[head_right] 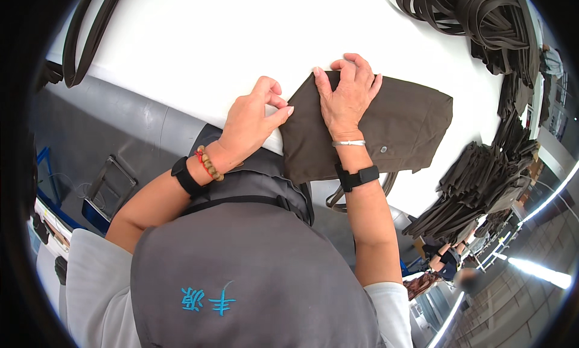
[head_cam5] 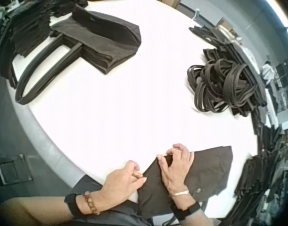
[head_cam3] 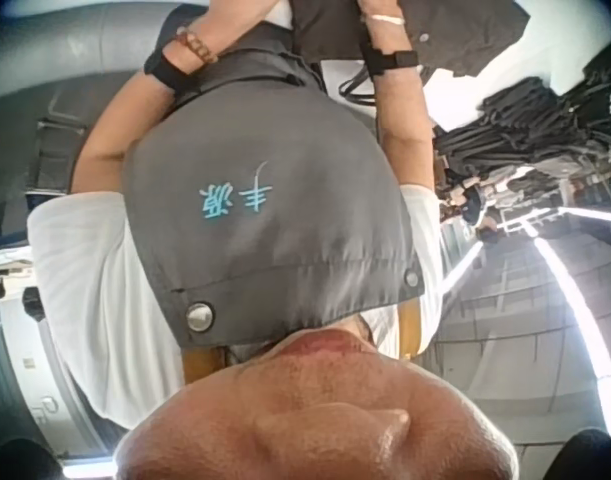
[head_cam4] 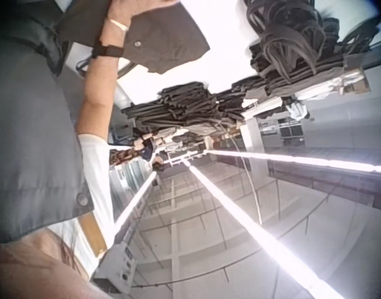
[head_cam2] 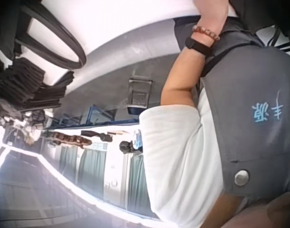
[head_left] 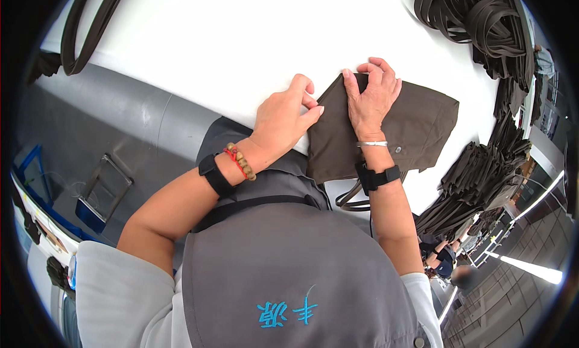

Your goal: Checking and folding fabric tote bags at a workstation.

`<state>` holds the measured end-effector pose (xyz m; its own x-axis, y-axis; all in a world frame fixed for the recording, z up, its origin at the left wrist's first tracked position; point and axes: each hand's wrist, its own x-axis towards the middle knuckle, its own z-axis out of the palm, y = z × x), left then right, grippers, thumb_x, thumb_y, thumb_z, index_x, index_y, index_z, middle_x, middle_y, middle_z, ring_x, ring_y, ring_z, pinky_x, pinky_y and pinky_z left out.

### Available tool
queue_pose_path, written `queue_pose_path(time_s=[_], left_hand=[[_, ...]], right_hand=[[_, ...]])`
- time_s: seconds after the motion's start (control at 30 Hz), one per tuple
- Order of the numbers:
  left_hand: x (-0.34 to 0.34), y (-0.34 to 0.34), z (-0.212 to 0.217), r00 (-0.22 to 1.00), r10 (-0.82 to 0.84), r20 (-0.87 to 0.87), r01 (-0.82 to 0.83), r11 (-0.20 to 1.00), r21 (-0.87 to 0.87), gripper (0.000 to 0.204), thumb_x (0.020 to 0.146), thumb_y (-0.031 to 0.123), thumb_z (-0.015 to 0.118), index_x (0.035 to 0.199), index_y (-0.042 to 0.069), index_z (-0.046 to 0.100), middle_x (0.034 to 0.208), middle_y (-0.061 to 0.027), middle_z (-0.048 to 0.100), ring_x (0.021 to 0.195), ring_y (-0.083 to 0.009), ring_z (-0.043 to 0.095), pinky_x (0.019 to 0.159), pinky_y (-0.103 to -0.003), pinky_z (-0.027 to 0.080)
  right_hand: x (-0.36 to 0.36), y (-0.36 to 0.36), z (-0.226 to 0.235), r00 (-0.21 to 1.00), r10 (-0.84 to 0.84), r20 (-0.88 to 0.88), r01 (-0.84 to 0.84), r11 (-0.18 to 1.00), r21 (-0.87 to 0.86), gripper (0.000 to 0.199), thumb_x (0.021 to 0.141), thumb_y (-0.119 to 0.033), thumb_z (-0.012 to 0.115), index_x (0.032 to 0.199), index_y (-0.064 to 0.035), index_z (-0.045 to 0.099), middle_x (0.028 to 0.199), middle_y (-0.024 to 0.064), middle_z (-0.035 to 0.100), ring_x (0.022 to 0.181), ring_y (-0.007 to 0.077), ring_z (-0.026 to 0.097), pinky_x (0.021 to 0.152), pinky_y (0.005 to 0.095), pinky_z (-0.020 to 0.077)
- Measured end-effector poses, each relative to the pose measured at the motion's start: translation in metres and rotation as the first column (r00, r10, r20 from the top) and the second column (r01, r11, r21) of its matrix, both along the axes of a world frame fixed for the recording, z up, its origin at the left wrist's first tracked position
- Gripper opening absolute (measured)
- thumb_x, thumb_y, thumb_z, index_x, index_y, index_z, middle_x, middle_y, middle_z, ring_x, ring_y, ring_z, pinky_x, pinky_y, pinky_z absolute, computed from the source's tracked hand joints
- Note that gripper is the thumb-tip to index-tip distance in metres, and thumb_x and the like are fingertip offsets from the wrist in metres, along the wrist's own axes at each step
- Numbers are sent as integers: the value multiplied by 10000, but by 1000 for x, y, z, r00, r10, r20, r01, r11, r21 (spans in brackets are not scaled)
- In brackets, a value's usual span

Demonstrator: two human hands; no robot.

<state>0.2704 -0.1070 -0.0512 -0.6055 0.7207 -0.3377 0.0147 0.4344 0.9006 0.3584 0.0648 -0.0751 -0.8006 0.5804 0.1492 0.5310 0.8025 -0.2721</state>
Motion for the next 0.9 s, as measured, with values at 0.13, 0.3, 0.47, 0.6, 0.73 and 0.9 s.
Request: queue_pose_path(time_s=[0.13,0.3,0.47,0.6,0.73,0.9], left_hand=[[1,-8,1,995,89,51,-91,995,45,317,830,154,709,1008,33,476,799,-85,702,576,-211,568,616,-332,459],[4,-6,-5,998,63,-32,-62,997,45,315,819,130,725,998,40,482,792,-79,700,531,-148,555,550,-297,442],[-3,-6,-8,987,-8,-160,20,997,73,269,829,119,719,960,36,499,766,-82,686,524,-114,563,503,-277,432],[-12,-1,-10,991,-41,126,29,995,96,207,850,102,679,944,11,518,776,-107,685,567,-157,605,539,-304,460],[-21,19,-10,991,-87,98,72,986,149,175,866,83,644,976,8,531,832,-130,699,569,-165,614,542,-296,468],[-34,38,-15,986,-156,55,141,968,206,229,843,94,654,1019,22,527,856,-125,704,651,-208,646,603,-325,487]], right_hand=[[-2,1,5,1000,-1,5,1,999,-40,364,817,-438,717,942,-124,581,1217,53,498,1210,260,447,1097,607,180],[-3,-2,4,1000,13,17,-13,1000,19,363,826,-437,707,942,-121,572,1220,49,496,1207,260,448,1097,604,179],[-3,-1,-2,999,-34,-35,33,999,-13,254,890,-348,645,950,-112,574,1204,50,518,1192,263,460,1099,586,188],[6,5,0,995,-11,-96,-2,991,-133,161,938,-253,575,952,-96,606,1179,59,538,1175,247,475,1116,549,177],[3,1,8,995,6,-103,-21,989,-150,144,951,-222,551,947,-90,608,1149,66,545,1147,243,484,1122,538,165],[6,5,10,981,0,-194,-47,971,-236,139,955,-215,543,942,-85,590,1120,65,553,1118,242,496,1122,537,169]])
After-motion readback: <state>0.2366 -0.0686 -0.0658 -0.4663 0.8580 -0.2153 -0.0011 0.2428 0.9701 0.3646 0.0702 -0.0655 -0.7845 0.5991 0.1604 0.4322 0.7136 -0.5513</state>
